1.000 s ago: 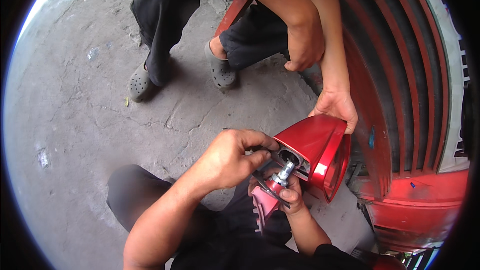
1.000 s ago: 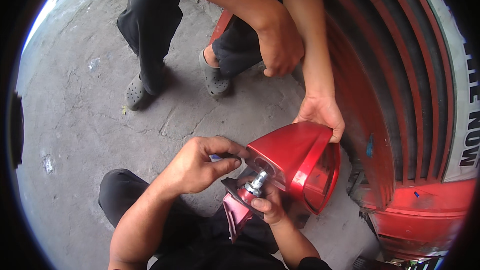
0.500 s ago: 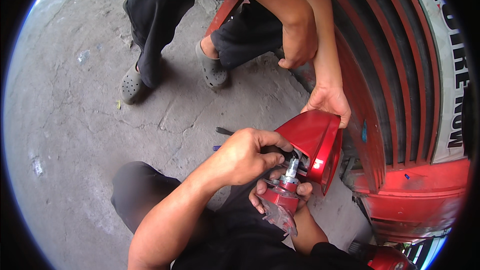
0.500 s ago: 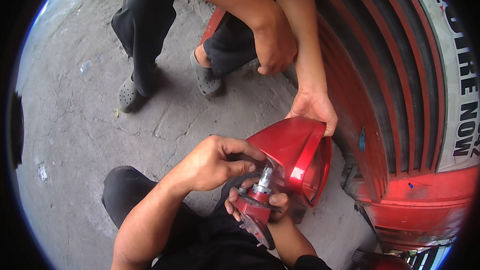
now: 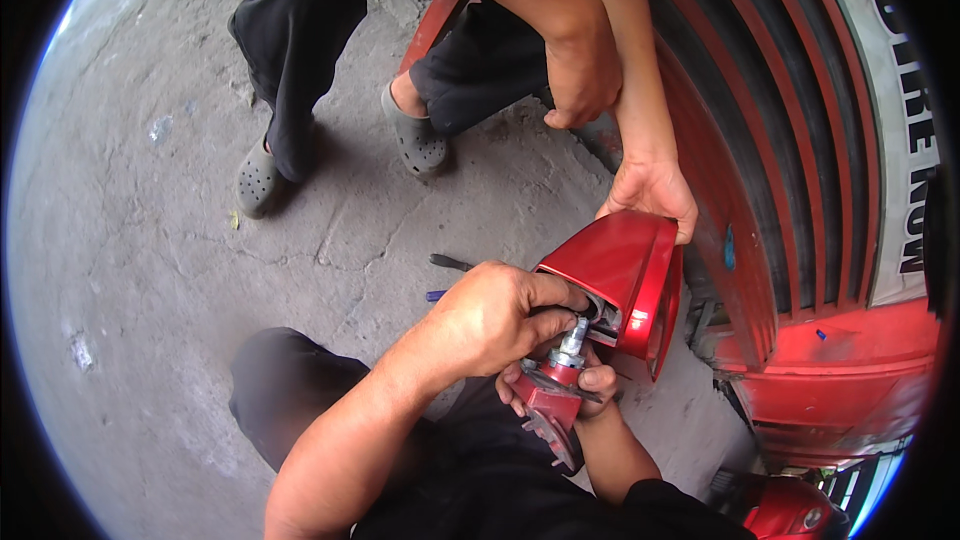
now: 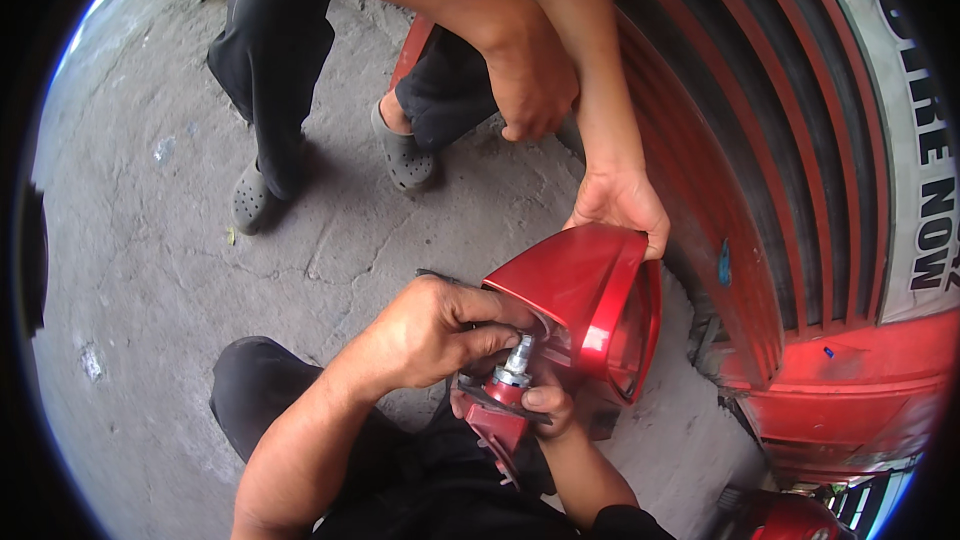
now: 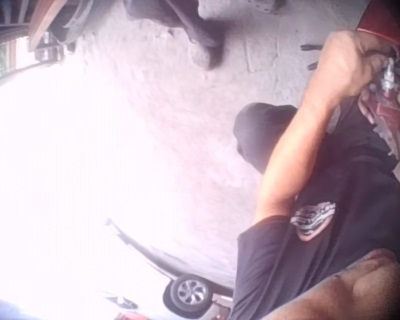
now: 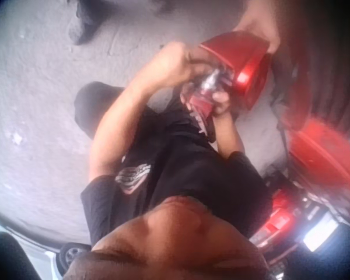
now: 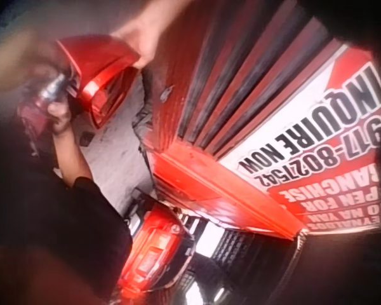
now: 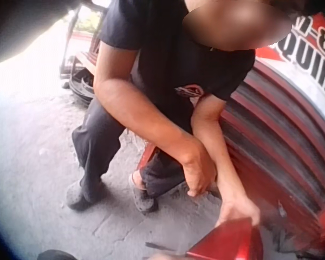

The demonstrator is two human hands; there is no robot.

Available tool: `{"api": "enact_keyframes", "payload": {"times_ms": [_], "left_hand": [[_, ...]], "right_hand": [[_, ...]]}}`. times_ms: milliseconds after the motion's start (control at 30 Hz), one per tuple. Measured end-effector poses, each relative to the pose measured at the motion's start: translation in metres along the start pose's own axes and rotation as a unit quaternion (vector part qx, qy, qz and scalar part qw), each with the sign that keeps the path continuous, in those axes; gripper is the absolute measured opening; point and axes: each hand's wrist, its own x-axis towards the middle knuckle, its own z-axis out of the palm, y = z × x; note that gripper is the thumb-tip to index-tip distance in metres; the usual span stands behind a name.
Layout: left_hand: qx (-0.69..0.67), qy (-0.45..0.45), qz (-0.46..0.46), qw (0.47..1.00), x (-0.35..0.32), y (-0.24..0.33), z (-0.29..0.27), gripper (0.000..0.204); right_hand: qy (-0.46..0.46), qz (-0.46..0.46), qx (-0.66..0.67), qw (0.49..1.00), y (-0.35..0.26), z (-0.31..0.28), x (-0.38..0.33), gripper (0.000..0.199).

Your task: The person assembles a red car side mirror by inserting the internal mechanism, fitting the mirror glass, and securing the housing. The person then walks to a covered area and picks up a cloth.

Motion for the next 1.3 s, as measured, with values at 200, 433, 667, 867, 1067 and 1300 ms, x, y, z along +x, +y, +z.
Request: {"api": "enact_keyframes", "payload": {"times_ms": [200, 433, 667, 867, 1067, 1300], "left_hand": [[0.013, 0.059, 0.106, 0.992, 0.001, -0.016, 0.004, 0.016], [-0.042, 0.011, -0.020, 0.999, 0.001, -0.001, -0.003, 0.016], [-0.065, 0.069, -0.080, 0.992, -0.002, -0.013, 0.008, 0.014], [-0.077, 0.079, -0.137, 0.984, -0.004, -0.015, 0.013, 0.014], [-0.091, 0.085, -0.162, 0.979, -0.009, -0.005, 0.016, 0.010], [-0.027, 0.087, -0.099, 0.991, -0.010, -0.008, 0.018, 0.011]], "right_hand": [[0.104, -0.071, -0.223, 0.967, 0.003, 0.003, 0.002, 0.068], [0.156, -0.043, -0.347, 0.924, -0.006, 0.025, -0.002, 0.041], [0.195, -0.090, -0.402, 0.890, 0.001, 0.023, 0.002, 0.044], [0.174, -0.102, -0.300, 0.932, 0.009, 0.014, 0.003, 0.061], [0.217, -0.109, -0.130, 0.961, 0.024, 0.003, 0.007, 0.062], [0.258, -0.074, -0.110, 0.957, 0.033, -0.007, 0.010, 0.050]]}}
